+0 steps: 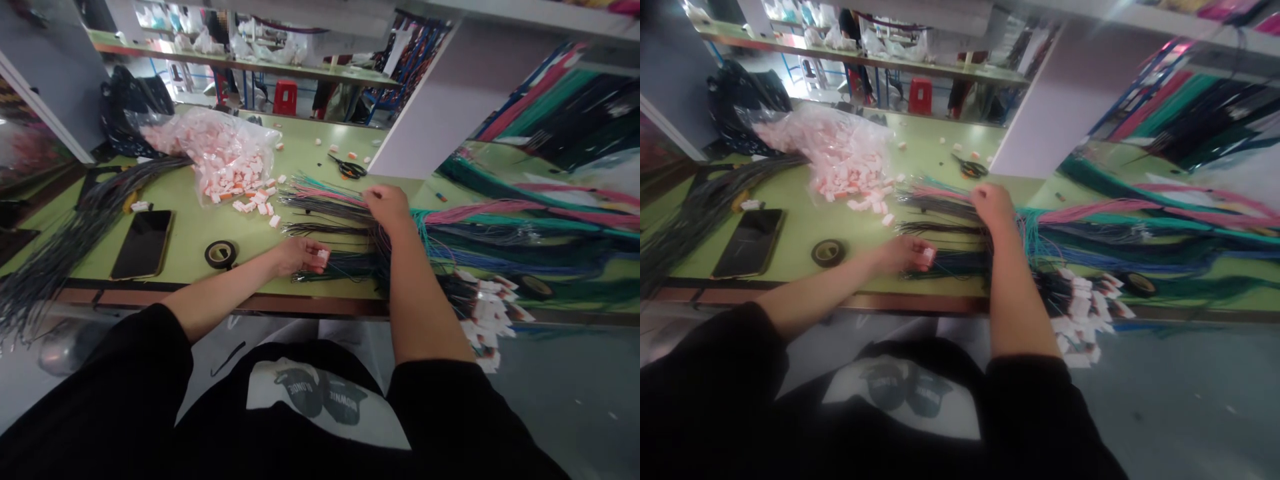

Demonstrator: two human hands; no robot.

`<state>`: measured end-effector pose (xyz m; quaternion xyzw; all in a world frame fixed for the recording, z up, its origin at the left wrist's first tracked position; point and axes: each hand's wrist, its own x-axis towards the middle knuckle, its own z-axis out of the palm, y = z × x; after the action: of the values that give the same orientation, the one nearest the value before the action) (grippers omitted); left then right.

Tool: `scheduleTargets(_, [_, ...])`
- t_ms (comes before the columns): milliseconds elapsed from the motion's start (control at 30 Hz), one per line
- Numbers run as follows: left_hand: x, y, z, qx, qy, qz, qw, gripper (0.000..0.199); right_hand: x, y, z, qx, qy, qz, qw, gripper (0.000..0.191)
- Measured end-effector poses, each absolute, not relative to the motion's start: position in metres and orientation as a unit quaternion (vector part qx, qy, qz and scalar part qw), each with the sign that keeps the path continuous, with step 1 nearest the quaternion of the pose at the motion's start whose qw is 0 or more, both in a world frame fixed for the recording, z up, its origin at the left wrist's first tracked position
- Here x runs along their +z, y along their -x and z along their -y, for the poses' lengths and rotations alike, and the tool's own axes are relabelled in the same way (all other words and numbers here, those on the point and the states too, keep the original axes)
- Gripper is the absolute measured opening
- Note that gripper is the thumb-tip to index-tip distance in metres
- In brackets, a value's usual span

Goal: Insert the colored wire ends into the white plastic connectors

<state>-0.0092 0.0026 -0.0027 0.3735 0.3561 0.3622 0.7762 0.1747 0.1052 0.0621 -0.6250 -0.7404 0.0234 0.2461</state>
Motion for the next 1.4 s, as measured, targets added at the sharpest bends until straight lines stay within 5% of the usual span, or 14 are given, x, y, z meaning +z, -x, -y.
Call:
scheduleTargets(133, [-0.001, 0.009, -0.002, 0.402, -0.352, -0.359, 0.765, 0.022, 0.063, -0.161, -0.069, 0.187, 0.465, 0.805, 0.317, 0.026])
scheduleTargets(300, [-0.005, 0.009, -0.005, 0.436, -0.351, -0.342, 0.755, 0.024, 0.052, -0.155, -0.033, 0.261, 0.434, 0.798, 0.328, 0.023])
scheduleTargets(600, [-0.008, 0.009, -0.005, 0.446, -0.359, -0.329, 0.751, 0.03, 0.036, -0.165, -0.011, 0.124, 0.514, 0.812, 0.249, 0.014])
scheduleTargets(1400, [-0.007, 0.008, -0.002, 0.441, -0.374, -0.409, 0.706, 0.027, 0.023, -0.145, -0.007, 0.063, 0.512, 0.837, 0.184, 0.021])
